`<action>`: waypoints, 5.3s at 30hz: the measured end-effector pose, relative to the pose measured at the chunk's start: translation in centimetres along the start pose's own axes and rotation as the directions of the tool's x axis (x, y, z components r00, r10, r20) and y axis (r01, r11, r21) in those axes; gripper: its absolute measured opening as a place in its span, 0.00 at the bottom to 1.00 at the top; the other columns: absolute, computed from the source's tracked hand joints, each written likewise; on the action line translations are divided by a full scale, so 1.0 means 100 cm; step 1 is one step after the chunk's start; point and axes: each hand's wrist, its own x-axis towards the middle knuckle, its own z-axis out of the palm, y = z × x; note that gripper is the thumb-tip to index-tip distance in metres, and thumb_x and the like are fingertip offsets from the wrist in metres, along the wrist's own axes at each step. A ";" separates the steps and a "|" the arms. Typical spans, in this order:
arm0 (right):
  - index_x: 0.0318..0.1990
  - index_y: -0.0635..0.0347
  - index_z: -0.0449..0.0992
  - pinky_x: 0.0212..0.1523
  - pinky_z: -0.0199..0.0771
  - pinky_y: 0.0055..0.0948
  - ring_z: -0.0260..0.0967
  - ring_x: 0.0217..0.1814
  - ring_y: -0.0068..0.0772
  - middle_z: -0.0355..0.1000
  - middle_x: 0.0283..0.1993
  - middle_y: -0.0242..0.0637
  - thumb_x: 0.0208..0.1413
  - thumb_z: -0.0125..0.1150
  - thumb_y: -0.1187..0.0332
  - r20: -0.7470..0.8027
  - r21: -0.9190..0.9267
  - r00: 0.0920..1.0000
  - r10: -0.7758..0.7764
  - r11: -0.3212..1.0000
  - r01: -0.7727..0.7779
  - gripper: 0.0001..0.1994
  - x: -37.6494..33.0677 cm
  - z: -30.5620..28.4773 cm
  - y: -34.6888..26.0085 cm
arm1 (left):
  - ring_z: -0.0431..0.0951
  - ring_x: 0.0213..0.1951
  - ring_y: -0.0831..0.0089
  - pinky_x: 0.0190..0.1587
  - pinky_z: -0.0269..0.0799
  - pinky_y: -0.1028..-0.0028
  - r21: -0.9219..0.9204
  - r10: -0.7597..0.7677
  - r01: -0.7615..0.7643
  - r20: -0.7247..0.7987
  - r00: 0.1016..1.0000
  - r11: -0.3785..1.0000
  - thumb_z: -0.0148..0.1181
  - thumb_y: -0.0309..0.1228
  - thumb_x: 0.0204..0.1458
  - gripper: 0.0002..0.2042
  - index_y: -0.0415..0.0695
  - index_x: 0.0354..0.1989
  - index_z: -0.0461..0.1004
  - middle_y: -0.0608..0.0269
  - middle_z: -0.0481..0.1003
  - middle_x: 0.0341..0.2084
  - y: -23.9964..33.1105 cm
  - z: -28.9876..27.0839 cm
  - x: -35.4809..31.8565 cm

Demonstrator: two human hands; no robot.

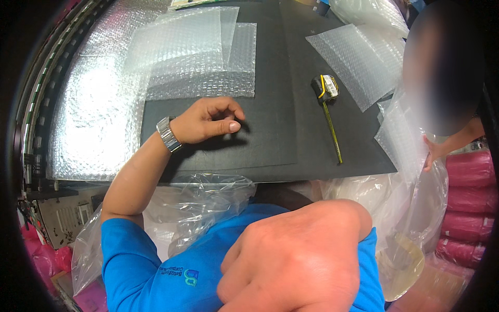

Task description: The person handles sheets of bubble wrap on a table, stacking and separating them. They use a tape measure to measure the bubble wrap at several points. Another person is visible in the background handling similar materials.

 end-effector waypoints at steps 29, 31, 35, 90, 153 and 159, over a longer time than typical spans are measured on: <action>0.43 0.54 0.70 0.47 0.59 0.38 0.60 0.48 0.43 0.63 0.44 0.45 0.41 0.61 0.61 -0.593 -0.804 0.678 0.434 -0.270 -0.530 0.19 -0.085 -0.084 -0.005 | 0.67 0.28 0.85 0.33 0.64 0.82 -0.019 0.010 -0.010 0.008 1.000 1.000 0.56 0.31 0.48 0.09 0.41 0.35 0.69 0.70 0.70 0.25 0.007 0.000 -0.002; 0.51 0.50 0.64 0.54 0.51 0.45 0.53 0.57 0.47 0.54 0.55 0.48 0.42 0.60 0.60 -0.704 -0.674 0.642 0.302 -0.568 -0.472 0.25 -0.121 -0.106 -0.002 | 0.67 0.28 0.85 0.33 0.64 0.81 0.010 -0.011 0.010 0.009 1.000 1.000 0.57 0.31 0.48 0.09 0.41 0.35 0.69 0.70 0.70 0.25 0.009 0.000 -0.003; 0.55 0.44 0.59 0.54 0.50 0.50 0.50 0.60 0.51 0.48 0.60 0.51 0.46 0.56 0.60 -0.845 -0.467 0.501 0.185 -0.712 -0.525 0.26 -0.160 -0.151 -0.004 | 0.68 0.29 0.85 0.34 0.64 0.82 -0.037 0.001 -0.001 0.004 1.000 0.999 0.57 0.32 0.48 0.10 0.41 0.35 0.69 0.71 0.69 0.25 0.005 -0.001 -0.005; 0.51 0.67 0.55 0.41 0.71 0.37 0.65 0.43 0.38 0.63 0.43 0.47 0.54 0.50 0.60 -0.783 0.398 0.244 0.573 0.762 -0.511 0.23 -0.104 -0.223 0.115 | 0.64 0.41 0.68 0.41 0.61 0.72 0.836 0.824 0.221 -0.540 0.169 0.503 0.52 0.31 0.48 0.10 0.42 0.38 0.68 0.57 0.65 0.39 0.011 -0.087 -0.021; 0.59 0.58 0.50 0.59 0.48 0.31 0.50 0.60 0.34 0.55 0.56 0.38 0.27 0.67 0.72 -0.695 -0.199 0.644 0.320 0.775 -0.599 0.45 -0.073 -0.195 0.056 | 0.66 0.45 0.67 0.48 0.64 0.69 0.224 0.467 -0.498 -0.766 0.442 0.838 0.70 0.43 0.31 0.46 0.40 0.56 0.47 0.55 0.63 0.45 0.032 -0.093 -0.046; 0.56 0.59 0.54 0.57 0.52 0.31 0.53 0.57 0.34 0.58 0.53 0.37 0.27 0.70 0.71 -0.724 -0.126 0.588 0.361 0.768 -0.627 0.43 -0.068 -0.190 0.058 | 0.65 0.46 0.68 0.46 0.64 0.71 0.014 0.231 -0.329 -0.740 0.631 0.944 0.69 0.36 0.33 0.38 0.37 0.53 0.54 0.55 0.63 0.46 0.025 -0.099 -0.046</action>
